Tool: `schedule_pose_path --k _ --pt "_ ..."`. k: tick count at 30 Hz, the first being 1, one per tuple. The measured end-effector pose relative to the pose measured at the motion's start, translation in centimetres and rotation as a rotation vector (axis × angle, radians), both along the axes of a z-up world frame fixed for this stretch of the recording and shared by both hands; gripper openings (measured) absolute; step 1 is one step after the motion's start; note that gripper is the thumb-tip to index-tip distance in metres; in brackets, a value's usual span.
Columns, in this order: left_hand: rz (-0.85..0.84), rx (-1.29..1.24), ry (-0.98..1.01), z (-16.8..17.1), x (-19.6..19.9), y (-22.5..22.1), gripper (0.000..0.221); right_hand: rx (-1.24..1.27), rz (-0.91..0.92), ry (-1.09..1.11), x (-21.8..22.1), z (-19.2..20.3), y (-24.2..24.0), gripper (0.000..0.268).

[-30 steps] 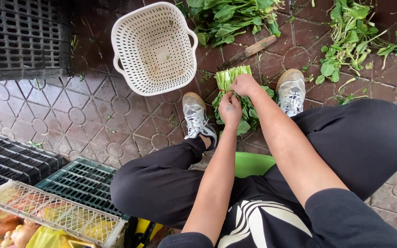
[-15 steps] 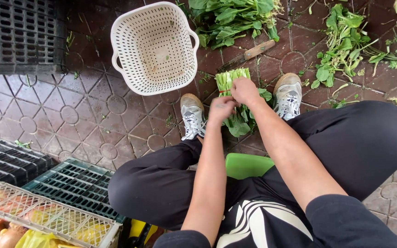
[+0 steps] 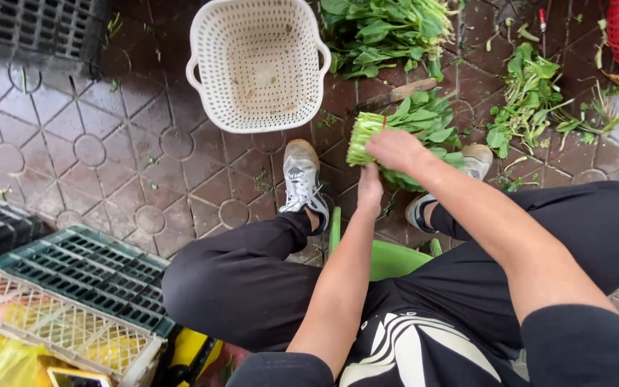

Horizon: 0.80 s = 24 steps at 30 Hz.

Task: Trimming the ends of leafy green vegetables with a knife and tying them into bundles with string.

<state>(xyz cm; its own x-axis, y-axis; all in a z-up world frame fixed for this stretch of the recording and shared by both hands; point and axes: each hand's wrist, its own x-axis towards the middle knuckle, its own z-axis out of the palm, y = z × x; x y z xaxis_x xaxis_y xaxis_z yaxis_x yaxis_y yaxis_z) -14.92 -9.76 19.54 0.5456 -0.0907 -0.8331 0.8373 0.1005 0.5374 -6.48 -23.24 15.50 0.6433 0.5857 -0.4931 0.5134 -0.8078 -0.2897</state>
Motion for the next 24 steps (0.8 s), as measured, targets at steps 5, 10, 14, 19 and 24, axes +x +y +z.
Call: schedule_pose_path --k 5,10,14,19,24 --pt "-0.532 0.480 -0.090 -6.9 1.3 4.8 0.091 -0.153 0.128 -0.181 -2.8 -6.9 -2.4 0.006" --pt "-1.171 0.848 -0.657 -2.3 10.1 4.0 0.167 -0.150 -0.118 -0.230 -5.0 -8.5 -1.0 0.010" --pt "-1.603 0.928 -1.068 -3.3 12.2 2.3 0.091 -0.113 -0.243 -0.308 -6.1 -7.4 -0.1 0.012" --pt "-1.311 1.064 -1.390 -9.3 10.1 2.6 0.063 -0.131 -0.257 -0.353 -7.5 -5.8 0.2 0.010" --pt "-1.244 1.071 -1.347 -6.8 10.0 2.8 0.049 -0.142 -0.235 -0.462 -8.5 -5.3 -0.1 0.008"
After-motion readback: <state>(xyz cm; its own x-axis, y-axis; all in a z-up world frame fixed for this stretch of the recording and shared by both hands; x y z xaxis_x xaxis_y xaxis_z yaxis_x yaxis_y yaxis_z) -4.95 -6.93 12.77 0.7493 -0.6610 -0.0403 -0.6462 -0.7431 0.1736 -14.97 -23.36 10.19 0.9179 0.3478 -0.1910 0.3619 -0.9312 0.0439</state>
